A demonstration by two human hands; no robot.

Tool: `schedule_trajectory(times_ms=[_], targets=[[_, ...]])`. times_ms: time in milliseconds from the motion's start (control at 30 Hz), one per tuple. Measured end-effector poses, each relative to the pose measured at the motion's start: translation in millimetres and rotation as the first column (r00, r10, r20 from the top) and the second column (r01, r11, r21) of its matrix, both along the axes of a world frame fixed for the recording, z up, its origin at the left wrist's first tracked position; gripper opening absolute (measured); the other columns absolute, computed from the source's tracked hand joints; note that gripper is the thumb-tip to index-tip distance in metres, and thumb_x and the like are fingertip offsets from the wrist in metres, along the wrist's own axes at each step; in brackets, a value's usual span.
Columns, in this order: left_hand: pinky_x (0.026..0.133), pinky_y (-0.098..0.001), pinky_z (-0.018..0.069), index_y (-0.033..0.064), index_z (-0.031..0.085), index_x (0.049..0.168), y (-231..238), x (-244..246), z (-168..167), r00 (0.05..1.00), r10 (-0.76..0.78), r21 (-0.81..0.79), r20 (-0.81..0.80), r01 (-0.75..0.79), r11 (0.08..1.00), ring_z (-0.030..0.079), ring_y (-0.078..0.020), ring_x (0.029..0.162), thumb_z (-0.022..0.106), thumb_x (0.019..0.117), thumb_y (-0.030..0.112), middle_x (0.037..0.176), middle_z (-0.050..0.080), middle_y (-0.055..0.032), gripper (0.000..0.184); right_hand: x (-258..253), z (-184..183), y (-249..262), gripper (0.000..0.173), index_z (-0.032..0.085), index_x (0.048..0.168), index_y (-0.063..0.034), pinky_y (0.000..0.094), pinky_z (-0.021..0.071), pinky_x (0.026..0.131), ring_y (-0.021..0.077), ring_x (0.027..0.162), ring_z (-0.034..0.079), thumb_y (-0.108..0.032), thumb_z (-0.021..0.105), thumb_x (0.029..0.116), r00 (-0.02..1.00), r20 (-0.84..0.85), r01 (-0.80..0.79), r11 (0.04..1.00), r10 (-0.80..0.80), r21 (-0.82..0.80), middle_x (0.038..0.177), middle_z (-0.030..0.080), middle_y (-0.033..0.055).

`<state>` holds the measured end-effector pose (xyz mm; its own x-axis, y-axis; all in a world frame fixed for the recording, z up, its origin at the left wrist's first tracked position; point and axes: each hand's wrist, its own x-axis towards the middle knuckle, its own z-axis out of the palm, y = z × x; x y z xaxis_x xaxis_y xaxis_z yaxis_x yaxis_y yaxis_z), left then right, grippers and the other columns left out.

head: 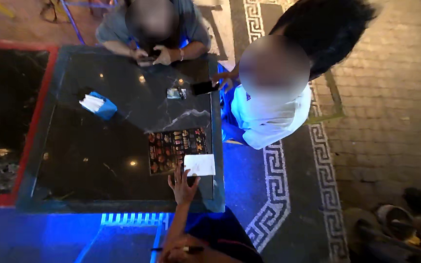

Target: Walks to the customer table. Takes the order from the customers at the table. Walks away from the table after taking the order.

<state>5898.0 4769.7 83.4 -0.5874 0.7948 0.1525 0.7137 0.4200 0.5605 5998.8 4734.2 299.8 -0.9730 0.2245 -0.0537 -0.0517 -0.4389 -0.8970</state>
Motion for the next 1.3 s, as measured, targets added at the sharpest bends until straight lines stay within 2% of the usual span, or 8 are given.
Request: schedule_trajectory(times_ms=[67, 233, 400, 767, 933, 1067, 1200, 1300], targets=[[0.122, -0.0628, 0.021, 0.0196, 0.067, 0.127, 2.3, -2.9, -0.2, 1.0, 0.02, 0.047, 0.01, -0.021, 0.999, 0.045, -0.0291, 0.144, 0.066, 0.0872, 0.068, 0.151, 0.053, -0.0131, 0.063, 3.9, -18.9, -0.6, 0.04, 0.067, 0.123, 0.0019, 0.0336, 0.0582, 0.086, 0.0151, 0.092, 0.069, -0.024, 0.039, 0.1116, 0.999, 0.004, -0.034, 0.999, 0.034, -0.002, 0.104, 0.073, 0.0126], [0.118, -0.0635, 0.0264, 0.0246, 0.067, 0.13, -3.6, -1.0, -1.4, 0.998, 0.039, -0.013, -0.045, -0.039, 0.999, 0.054, -0.0305, 0.132, 0.066, 0.0882, 0.066, 0.136, 0.061, -0.0105, 0.059, 13.4, -28.9, 0.0, 0.042, 0.068, 0.12, 0.001, 0.0312, 0.0577, 0.081, 0.0132, 0.086, 0.067, -0.027, 0.038, 0.1121, 0.997, 0.037, -0.068, 0.995, 0.071, -0.074, 0.096, 0.071, 0.0102], [0.12, -0.0616, 0.0236, 0.0315, 0.063, 0.137, -0.6, 2.2, -1.9, 0.996, 0.034, -0.103, -0.078, -0.042, 0.994, 0.051, -0.0292, 0.134, 0.059, 0.0893, 0.072, 0.14, 0.059, -0.008, 0.063, 19.0, -29.1, 8.8, 0.04, 0.067, 0.119, 0.0039, 0.0306, 0.0572, 0.08, 0.0126, 0.084, 0.066, -0.022, 0.036, 0.112, 0.987, 0.091, -0.119, 0.987, 0.13, -0.11, 0.094, 0.07, 0.0102], [0.121, -0.0618, 0.0237, 0.0213, 0.067, 0.127, -3.9, 1.2, -6.1, 0.998, 0.059, 0.007, -0.024, -0.059, 0.998, 0.051, -0.0307, 0.135, 0.064, 0.0886, 0.068, 0.135, 0.061, -0.01, 0.06, 39.8, -33.7, 23.6, 0.041, 0.061, 0.115, 0.0021, 0.0333, 0.0606, 0.074, 0.0165, 0.075, 0.07, -0.024, 0.03, 0.1133, 0.981, 0.191, 0.017, 0.982, 0.019, -0.187, 0.085, 0.072, 0.0111], [0.123, -0.0596, 0.0212, 0.0193, 0.066, 0.13, -6.3, 2.2, -10.9, 0.998, 0.062, 0.026, 0.003, -0.062, 0.998, 0.043, -0.0326, 0.144, 0.064, 0.0896, 0.066, 0.145, 0.057, -0.0114, 0.062, 44.0, -53.4, 31.4, 0.038, 0.059, 0.118, 0.0042, 0.0335, 0.0612, 0.073, 0.0187, 0.077, 0.07, -0.019, 0.03, 0.1128, 0.939, 0.296, 0.173, 0.985, -0.172, 0.023, 0.091, 0.071, 0.0131], [0.123, -0.0609, 0.0199, 0.0201, 0.065, 0.132, -6.5, 1.4, -9.4, 0.999, 0.043, -0.015, -0.016, -0.043, 0.999, 0.037, -0.0276, 0.15, 0.061, 0.0911, 0.068, 0.152, 0.052, -0.0072, 0.063, 57.3, -77.9, 36.4, 0.034, 0.062, 0.116, 0.0027, 0.0327, 0.0607, 0.081, 0.0159, 0.086, 0.071, -0.014, 0.034, 0.1113, 0.943, 0.29, 0.076, 0.956, -0.161, 0.284, 0.098, 0.074, 0.0097], [0.122, -0.0625, 0.0197, 0.028, 0.06, 0.14, -6.9, 1.6, -5.5, 0.997, 0.004, -0.028, -0.074, -0.006, 1.0, 0.035, -0.0254, 0.151, 0.056, 0.0952, 0.065, 0.16, 0.044, -0.002, 0.058, 61.5, -98.2, 42.9, 0.026, 0.066, 0.124, -0.0058, 0.036, 0.0558, 0.099, 0.0153, 0.112, 0.067, -0.016, 0.049, 0.1066, 0.873, 0.355, 0.039, 0.773, -0.334, 0.633, 0.119, 0.071, 0.0056], [0.118, -0.0719, 0.0176, 0.0352, 0.064, 0.135, -8.2, 5.3, -4.1, 0.989, -0.07, -0.017, -0.133, 0.068, 0.998, 0.037, -0.026, 0.15, 0.053, 0.1021, 0.052, 0.159, 0.046, 0.0041, 0.039, 55.5, -114.6, 62.6, 0.039, 0.061, 0.135, -0.0037, 0.046, 0.0517, 0.105, 0.0244, 0.123, 0.062, -0.02, 0.059, 0.0993, 0.787, 0.322, -0.006, 0.516, -0.527, 0.857, 0.131, 0.067, 0.0099]])
